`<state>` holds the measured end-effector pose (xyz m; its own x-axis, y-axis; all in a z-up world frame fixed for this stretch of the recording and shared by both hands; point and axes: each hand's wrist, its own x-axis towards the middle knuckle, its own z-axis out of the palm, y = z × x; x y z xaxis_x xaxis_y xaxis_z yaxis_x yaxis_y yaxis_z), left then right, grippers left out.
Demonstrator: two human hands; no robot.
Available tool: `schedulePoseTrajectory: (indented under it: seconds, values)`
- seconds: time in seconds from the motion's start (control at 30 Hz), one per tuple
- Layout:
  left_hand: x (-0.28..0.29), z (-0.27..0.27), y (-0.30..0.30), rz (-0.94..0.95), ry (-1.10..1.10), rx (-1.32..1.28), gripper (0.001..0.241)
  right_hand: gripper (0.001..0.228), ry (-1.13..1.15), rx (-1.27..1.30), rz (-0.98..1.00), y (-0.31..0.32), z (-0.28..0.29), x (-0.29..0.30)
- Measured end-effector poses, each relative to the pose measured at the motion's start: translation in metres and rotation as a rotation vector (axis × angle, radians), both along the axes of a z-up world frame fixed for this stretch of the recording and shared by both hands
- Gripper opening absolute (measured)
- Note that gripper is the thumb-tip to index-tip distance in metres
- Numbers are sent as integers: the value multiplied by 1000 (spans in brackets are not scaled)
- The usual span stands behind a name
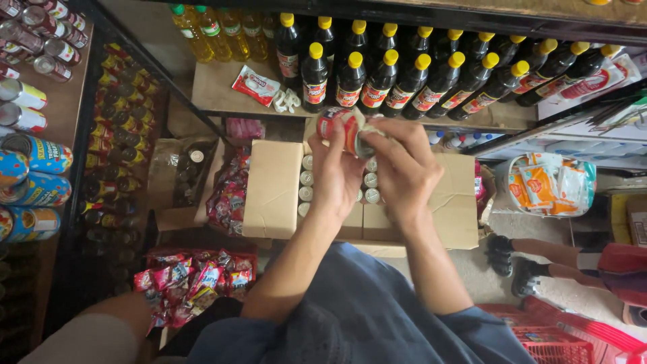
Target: Wiping canned goods with a cloth and placing them into a cardboard box.
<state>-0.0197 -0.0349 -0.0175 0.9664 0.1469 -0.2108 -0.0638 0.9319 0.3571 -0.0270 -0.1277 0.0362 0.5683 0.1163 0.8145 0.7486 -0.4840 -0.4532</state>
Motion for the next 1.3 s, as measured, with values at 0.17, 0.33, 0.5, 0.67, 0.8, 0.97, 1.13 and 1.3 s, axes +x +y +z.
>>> schedulePoseTrajectory:
  seconds: [0.17,0.33,0.5,0.67,0.8,0.97,1.13,1.3]
  values:
    - [12,-25,19,83,16,50,51,21,90,43,240,6,9,-17]
    - [0,-7,7,44,-61,-18,57,25,-99,13,182,-1,13,6]
    - [10,-49,13,-16,-2,-31,50,21,-75,127,305,7,6,-4]
    - [1,-41,-1,-20,-17,-65,41,19,-185,110,245,1,12,11]
    - [-5,8,0,-7,51,-28,30,27,-155,114,241,11,11,-6]
    - [0,-41,-3,-51,-14,-55,45,19,-178,65,199,2,17,7]
    - [9,-34,6,-20,-45,-38,54,22,-163,21,49,1,15,6]
    - [11,-41,-2,-45,3,-13,45,22,-155,49,127,8,18,5]
